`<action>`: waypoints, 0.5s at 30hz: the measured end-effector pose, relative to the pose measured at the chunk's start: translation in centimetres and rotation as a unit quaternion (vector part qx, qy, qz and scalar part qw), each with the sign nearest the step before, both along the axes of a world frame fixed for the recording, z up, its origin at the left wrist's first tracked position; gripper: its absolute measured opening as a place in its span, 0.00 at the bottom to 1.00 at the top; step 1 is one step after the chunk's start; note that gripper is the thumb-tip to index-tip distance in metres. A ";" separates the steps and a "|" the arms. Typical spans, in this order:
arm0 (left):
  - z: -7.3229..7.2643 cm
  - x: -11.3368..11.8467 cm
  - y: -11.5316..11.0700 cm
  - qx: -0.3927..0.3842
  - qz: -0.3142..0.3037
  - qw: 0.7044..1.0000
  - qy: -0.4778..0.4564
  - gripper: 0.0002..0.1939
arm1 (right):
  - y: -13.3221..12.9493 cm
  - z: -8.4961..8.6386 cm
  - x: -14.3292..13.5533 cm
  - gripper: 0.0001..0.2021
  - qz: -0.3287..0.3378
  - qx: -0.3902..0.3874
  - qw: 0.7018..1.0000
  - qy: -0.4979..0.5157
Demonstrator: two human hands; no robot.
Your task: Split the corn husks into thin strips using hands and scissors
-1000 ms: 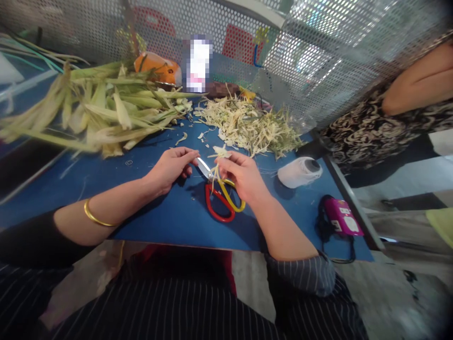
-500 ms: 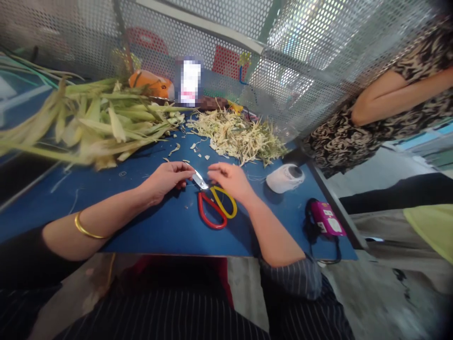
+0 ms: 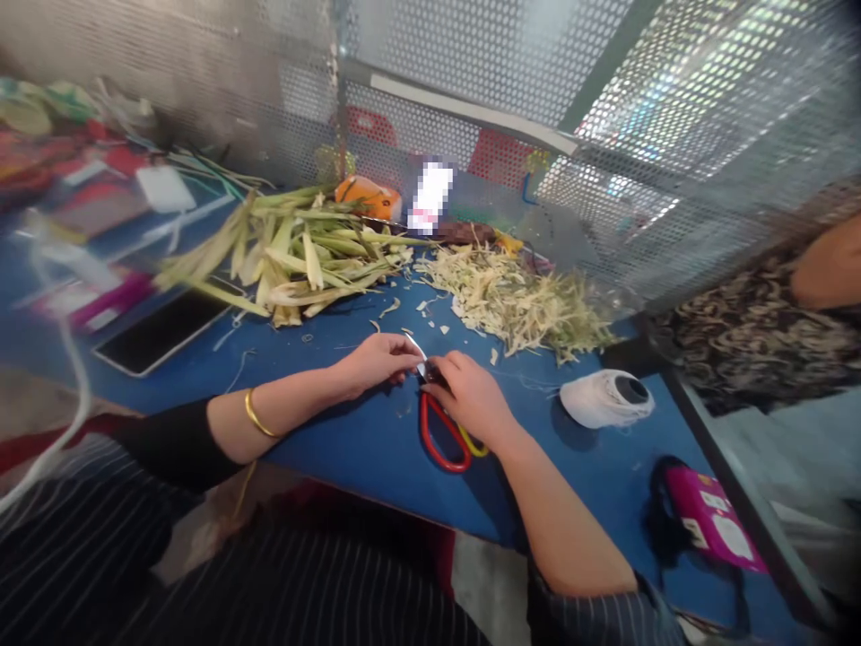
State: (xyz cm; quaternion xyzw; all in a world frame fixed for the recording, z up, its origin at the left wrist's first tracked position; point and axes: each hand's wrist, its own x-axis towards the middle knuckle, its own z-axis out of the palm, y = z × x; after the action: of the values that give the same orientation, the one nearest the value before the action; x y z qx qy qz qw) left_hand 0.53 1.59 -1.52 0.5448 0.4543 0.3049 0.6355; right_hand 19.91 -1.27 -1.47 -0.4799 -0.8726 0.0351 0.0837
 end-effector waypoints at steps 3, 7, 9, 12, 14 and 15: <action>0.1 0.2 -0.4 0.035 -0.031 0.998 0.048 0.06 | -0.1 0.1 -0.1 0.16 -0.003 -0.007 1.000 0.002; 1.8 -0.4 -1.1 0.226 -0.069 0.958 0.159 0.08 | 0.0 0.0 -0.1 0.14 -0.004 -0.020 1.000 0.013; 3.4 -1.5 -0.9 0.335 -0.011 0.912 0.237 0.09 | 0.1 0.0 0.0 0.14 -0.003 -0.023 1.000 0.018; 5.8 -4.7 1.2 0.426 0.123 0.832 0.333 0.12 | 0.1 -0.1 0.0 0.16 -0.004 -0.019 1.000 0.016; 6.6 -7.6 3.8 0.416 0.229 0.796 0.376 0.16 | 0.0 -0.1 0.0 0.16 -0.004 -0.015 1.000 0.012; 6.7 -9.1 5.4 0.394 0.275 0.783 0.394 0.16 | 0.0 0.0 0.0 0.15 -0.004 -0.013 1.000 0.011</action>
State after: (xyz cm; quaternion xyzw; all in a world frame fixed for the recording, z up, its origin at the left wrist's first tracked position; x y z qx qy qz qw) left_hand -8.56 6.96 5.21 0.6724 0.6358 0.3783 0.0204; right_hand 19.88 -1.26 -1.51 -0.4836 -0.8695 0.0510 0.0869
